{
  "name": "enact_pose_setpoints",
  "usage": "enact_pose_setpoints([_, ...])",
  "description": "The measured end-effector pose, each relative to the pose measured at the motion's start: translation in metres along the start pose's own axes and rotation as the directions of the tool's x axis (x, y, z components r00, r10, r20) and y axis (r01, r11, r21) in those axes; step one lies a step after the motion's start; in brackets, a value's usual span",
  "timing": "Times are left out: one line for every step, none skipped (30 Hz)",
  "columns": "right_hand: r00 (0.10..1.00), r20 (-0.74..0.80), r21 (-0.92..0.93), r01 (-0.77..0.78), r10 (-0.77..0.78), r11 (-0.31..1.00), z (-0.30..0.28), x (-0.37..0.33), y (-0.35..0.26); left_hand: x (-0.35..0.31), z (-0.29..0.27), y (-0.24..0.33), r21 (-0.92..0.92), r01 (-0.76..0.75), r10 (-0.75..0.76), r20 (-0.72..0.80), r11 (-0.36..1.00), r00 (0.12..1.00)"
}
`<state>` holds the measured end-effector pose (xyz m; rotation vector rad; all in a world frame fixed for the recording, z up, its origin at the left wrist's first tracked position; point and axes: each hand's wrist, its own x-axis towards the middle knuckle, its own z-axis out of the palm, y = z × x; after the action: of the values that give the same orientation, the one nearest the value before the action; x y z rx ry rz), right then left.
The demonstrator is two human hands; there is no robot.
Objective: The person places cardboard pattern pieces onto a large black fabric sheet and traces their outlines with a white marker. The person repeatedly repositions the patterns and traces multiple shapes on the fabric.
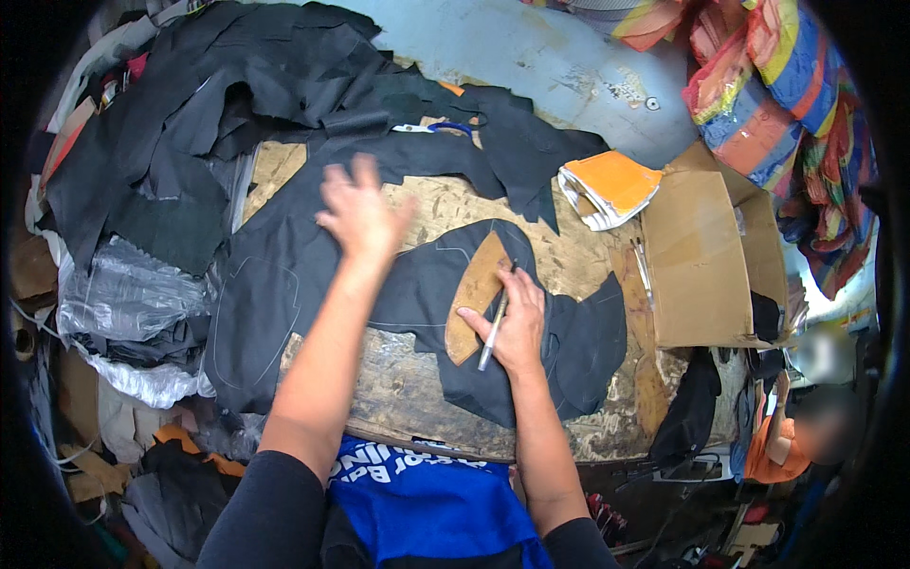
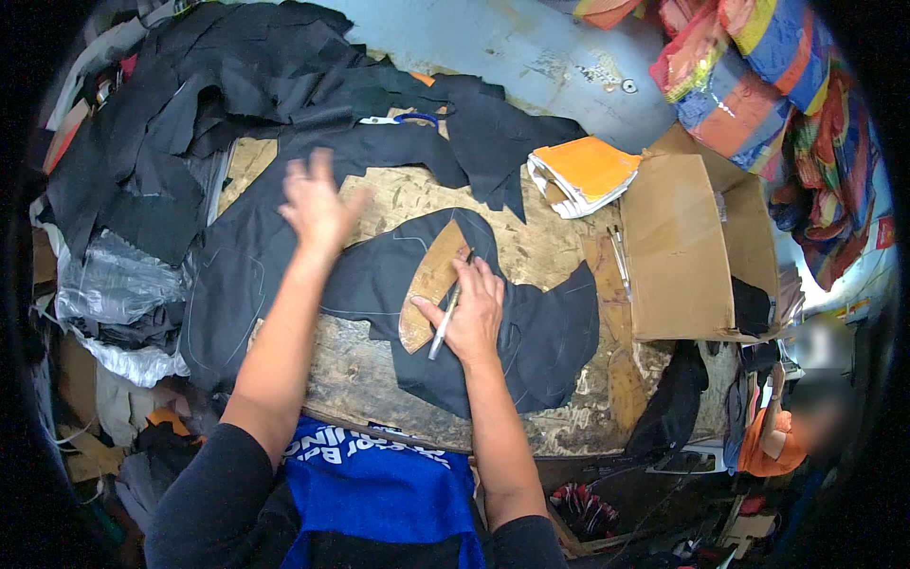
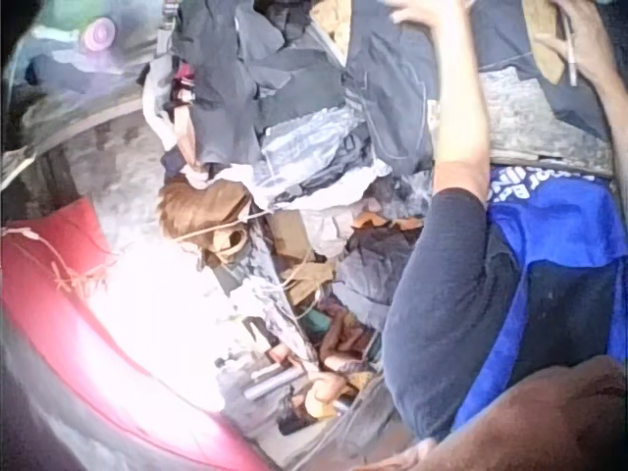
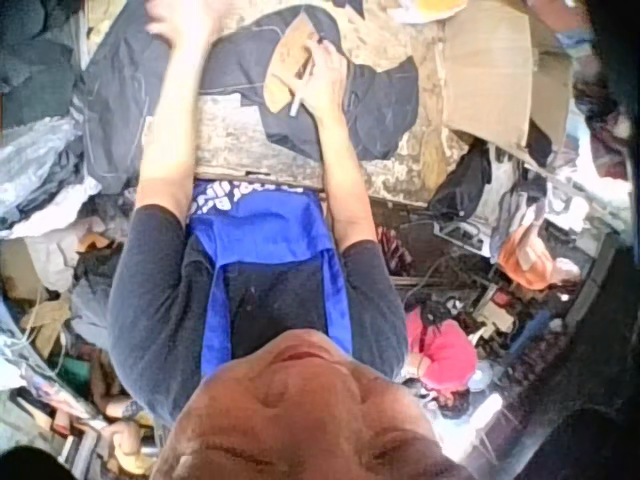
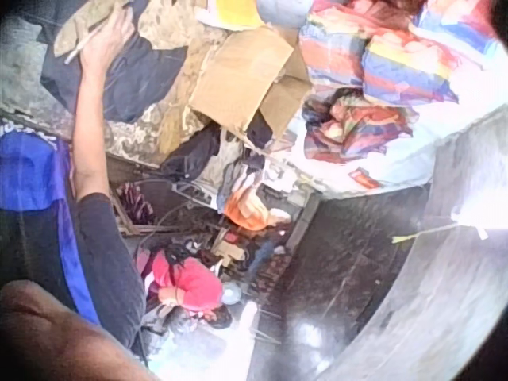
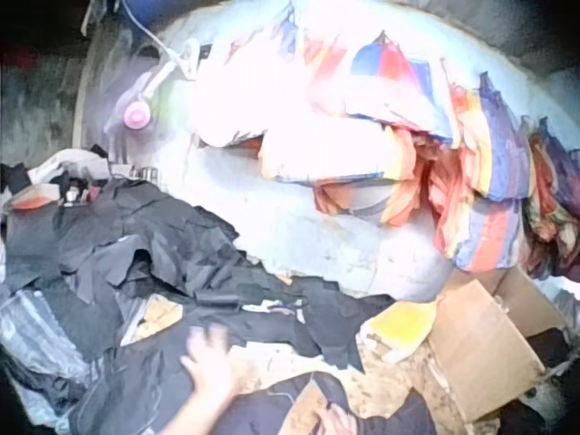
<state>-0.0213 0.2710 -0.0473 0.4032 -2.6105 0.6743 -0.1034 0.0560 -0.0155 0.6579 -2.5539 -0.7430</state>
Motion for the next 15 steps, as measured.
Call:
enact_pose_setpoints([0.999,0.018,0.011,-0.042,0.042,0.999,-0.001,0.002,-0.001,0.021,0.0,-0.014,0.067,0.13,-0.133,0.043,0.989,0.99])
enact_pose_setpoints([0.998,0.023,0.027,-0.055,0.055,0.998,-0.001,0.003,0.0,0.039,0.0,-0.027,0.128,0.254,-0.262,0.053,0.959,0.964])
enact_pose_setpoints([0.997,0.03,0.047,-0.067,0.066,0.997,-0.001,0.004,0.001,0.05,0.003,-0.035,0.135,0.239,-0.249,0.056,0.962,0.967])
enact_pose_setpoints([0.998,0.031,0.075,-0.061,0.059,0.995,0.0,0.005,0.003,0.061,0.004,-0.043,0.135,0.228,-0.234,0.037,0.964,0.971])
enact_pose_setpoints([0.998,0.028,0.106,-0.054,0.051,0.993,0.0,0.006,0.005,0.072,0.004,-0.049,0.112,0.168,-0.179,0.101,0.979,0.979])
enact_pose_setpoints([0.999,0.024,0.135,-0.048,0.045,0.99,0.001,0.006,0.008,0.081,0.002,-0.053,0.086,0.107,-0.12,0.166,0.991,0.979])
enact_pose_setpoints([0.998,0.027,0.152,-0.056,0.052,0.987,0.001,0.005,0.01,0.088,-0.001,-0.053,0.054,0.042,-0.054,0.228,0.998,0.972])
enact_pose_setpoints([0.998,0.026,0.166,-0.063,0.06,0.984,0.002,0.005,0.013,0.092,-0.007,-0.052,-0.141,0.011,0.021,0.223,0.99,0.975])
enact_pose_setpoints([0.997,0.023,0.178,-0.072,0.069,0.981,0.001,0.004,0.015,0.095,-0.013,-0.047,-0.333,-0.024,0.098,0.206,0.943,0.974])
enact_pose_setpoints([0.997,-0.011,0.194,-0.067,0.07,0.979,0.001,0.004,0.015,0.094,-0.021,-0.04,-0.492,-0.005,0.131,0.223,0.871,0.966])
enact_pose_setpoints([0.996,-0.042,0.21,-0.063,0.074,0.976,0.001,0.003,0.014,0.093,-0.03,-0.03,-0.611,0.027,0.179,0.274,0.791,0.945])
enact_pose_setpoints([0.995,-0.072,0.224,-0.059,0.076,0.973,0.0,0.003,0.012,0.094,-0.044,-0.02,-0.654,0.055,0.238,0.351,0.755,0.905])
enact_pose_setpoints([0.992,-0.106,0.193,-0.054,0.075,0.98,-0.002,0.002,0.01,0.088,-0.056,-0.009,-0.767,-0.012,0.367,0.293,0.641,0.883])
enact_pose_setpoints([0.987,-0.143,0.236,-0.041,0.077,0.971,-0.004,0.003,0.006,0.078,-0.069,0.002,-0.874,-0.02,0.467,0.24,0.486,0.851])
enact_pose_setpoints([0.98,-0.176,0.286,-0.04,0.094,0.957,-0.005,0.003,0.0,0.069,-0.084,0.013,-0.89,-0.038,0.483,0.209,0.454,0.85])
